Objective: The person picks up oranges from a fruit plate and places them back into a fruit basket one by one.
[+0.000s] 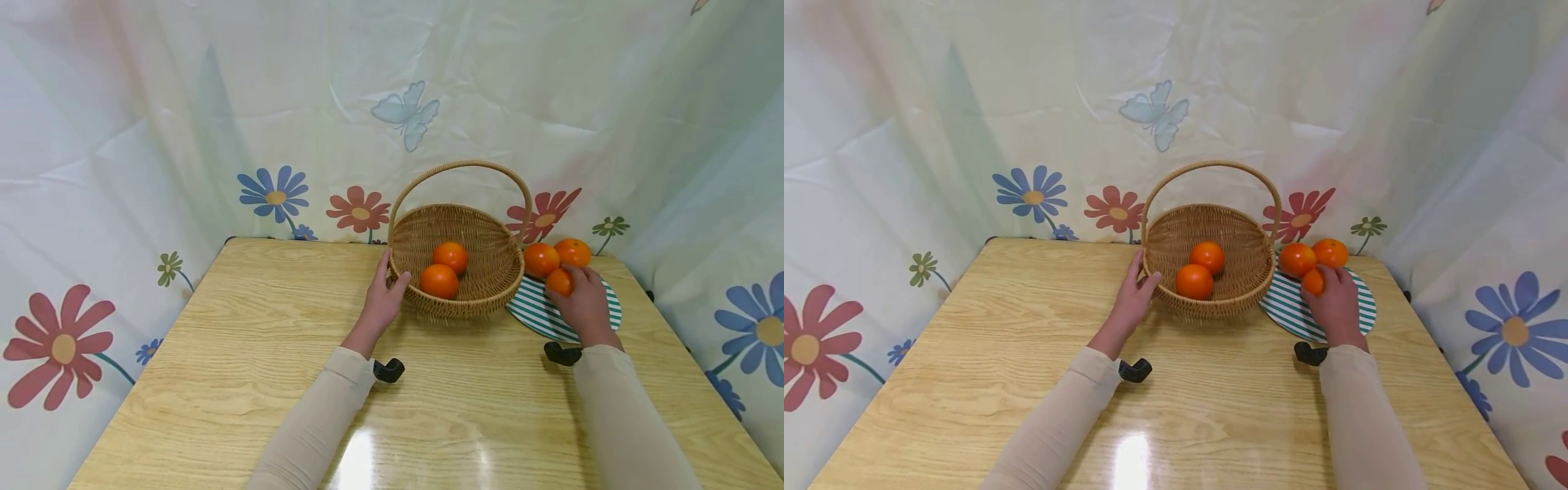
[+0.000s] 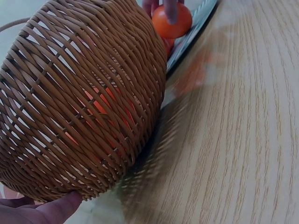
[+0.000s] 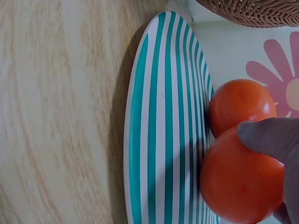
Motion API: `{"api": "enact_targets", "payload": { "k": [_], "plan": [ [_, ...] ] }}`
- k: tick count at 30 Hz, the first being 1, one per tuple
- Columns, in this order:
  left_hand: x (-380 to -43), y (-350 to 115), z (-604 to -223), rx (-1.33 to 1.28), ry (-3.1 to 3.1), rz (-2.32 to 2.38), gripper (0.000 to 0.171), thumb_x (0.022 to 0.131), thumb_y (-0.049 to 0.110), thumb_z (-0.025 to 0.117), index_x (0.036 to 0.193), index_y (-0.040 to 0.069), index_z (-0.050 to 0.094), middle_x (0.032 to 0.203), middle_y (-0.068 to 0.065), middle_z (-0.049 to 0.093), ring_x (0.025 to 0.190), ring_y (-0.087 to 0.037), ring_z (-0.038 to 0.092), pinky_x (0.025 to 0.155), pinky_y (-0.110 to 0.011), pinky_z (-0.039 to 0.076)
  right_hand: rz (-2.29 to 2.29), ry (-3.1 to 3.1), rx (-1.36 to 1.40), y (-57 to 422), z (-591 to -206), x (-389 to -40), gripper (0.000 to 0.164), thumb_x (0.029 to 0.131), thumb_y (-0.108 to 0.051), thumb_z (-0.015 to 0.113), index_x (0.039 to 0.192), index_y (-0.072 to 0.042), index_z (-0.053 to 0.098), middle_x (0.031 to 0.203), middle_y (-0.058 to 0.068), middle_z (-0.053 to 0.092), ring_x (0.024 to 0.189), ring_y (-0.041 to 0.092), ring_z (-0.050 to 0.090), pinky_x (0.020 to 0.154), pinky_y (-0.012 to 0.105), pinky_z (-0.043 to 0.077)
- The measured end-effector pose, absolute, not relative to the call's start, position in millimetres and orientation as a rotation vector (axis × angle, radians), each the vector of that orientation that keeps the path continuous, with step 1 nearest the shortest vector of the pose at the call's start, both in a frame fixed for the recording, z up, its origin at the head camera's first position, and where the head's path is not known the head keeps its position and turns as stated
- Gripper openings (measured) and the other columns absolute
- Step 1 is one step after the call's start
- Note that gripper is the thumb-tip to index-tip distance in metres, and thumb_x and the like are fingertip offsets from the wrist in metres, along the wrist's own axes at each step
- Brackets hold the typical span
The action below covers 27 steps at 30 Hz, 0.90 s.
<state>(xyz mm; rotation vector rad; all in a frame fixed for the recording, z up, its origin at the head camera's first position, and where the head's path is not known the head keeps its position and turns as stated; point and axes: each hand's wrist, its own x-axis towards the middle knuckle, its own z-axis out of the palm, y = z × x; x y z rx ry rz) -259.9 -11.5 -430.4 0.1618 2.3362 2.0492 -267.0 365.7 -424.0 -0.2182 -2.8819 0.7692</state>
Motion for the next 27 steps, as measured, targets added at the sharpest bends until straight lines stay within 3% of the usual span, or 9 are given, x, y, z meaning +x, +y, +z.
{"api": "enact_targets", "payload": {
  "k": [11,17,27],
  "plan": [
    [-264.7,-13.4,-429.3,0.159,2.302,2.01,0.07,0.101,0.034,0.05,0.157,0.034,0.007,0.163,-0.007,0.013,0.146,-0.033,0.025,0.113,-0.048,0.035,0.75,-2.851,-0.156,364.0,-423.7,-262.4,0.059,0.095,-0.025,0.061,0.142,0.002,0.037,0.147,0.035,0.021,0.124,0.054,0.027,0.102,0.071,0.03],
    [-262.8,-12.6,-430.3,0.15,2.309,2.033,0.069,0.1,0.042,0.051,0.154,0.043,0.009,0.163,-0.002,0.015,0.146,-0.028,0.028,0.113,-0.045,0.036,0.746,-2.844,-0.156,362.6,-422.2,-260.3,0.061,0.094,-0.024,0.062,0.143,0.002,0.037,0.147,0.035,0.024,0.124,0.054,0.028,0.101,0.071,0.029],
    [-261.0,-12.5,-430.6,0.159,2.313,2.055,0.066,0.099,0.043,0.051,0.151,0.049,0.011,0.163,-0.002,0.016,0.146,-0.032,0.027,0.112,-0.049,0.036,0.74,-2.806,-0.112,361.9,-419.2,-257.8,0.062,0.094,-0.028,0.062,0.143,0.001,0.038,0.146,0.034,0.026,0.123,0.054,0.03,0.101,0.071,0.03]
  ]
}}
